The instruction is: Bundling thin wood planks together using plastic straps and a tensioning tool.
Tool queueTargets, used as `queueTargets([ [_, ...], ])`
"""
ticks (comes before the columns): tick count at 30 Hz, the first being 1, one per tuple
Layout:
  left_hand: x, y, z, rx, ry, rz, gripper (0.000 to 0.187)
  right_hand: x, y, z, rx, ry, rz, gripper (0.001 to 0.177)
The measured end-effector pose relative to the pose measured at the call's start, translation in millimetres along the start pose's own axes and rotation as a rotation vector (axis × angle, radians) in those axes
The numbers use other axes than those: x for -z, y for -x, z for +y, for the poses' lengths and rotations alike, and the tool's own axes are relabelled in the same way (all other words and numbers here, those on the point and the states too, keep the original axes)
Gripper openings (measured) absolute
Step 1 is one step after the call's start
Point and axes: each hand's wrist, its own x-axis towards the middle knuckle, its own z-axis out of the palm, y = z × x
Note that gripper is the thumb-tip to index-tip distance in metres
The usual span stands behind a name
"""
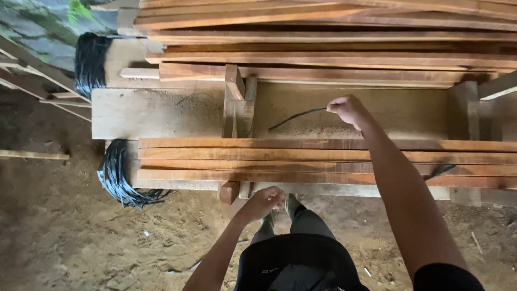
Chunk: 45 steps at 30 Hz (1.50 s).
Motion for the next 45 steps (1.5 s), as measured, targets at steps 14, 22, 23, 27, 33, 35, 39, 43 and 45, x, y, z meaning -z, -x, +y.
queueTargets([
  [14,-4,-85,-177,0.005,0.147,0.481,0.04,-13,-9,-45,-0.163,0.32,-0.523,0.022],
  [22,-1,-127,-240,-0.056,0.212,0.584,0.039,-68,-11,-59,-0.01,0.61,-0.697,0.019],
  [23,-1,-133,-249,-0.093,0.173,0.577,0.039,-79,-24,-46,0.057,0.596,-0.741,0.021],
  [27,-13,-137,-232,-0.087,0.126,0.49,0.043,-100,-47,-22,0.052,0.658,-0.774,0.024],
  [33,-31,-93,-118,0.053,-0.247,0.261,0.041,-134,-73,2,-0.084,0.588,-0.691,0.019],
  [35,-40,-79,-81,0.121,-0.124,0.276,0.044,-123,-52,-18,-0.097,0.523,-0.637,0.018],
  [39,-39,-66,-66,0.092,0.046,0.297,0.046,-94,-7,-73,-0.07,0.502,-0.569,0.019],
  [43,-30,-73,-101,-0.061,0.069,0.336,0.039,-72,23,-106,-0.024,0.572,-0.541,0.03],
  [45,-29,-70,-107,-0.21,0.109,0.337,0.033,-67,30,-109,-0.007,0.494,-0.451,0.023],
])
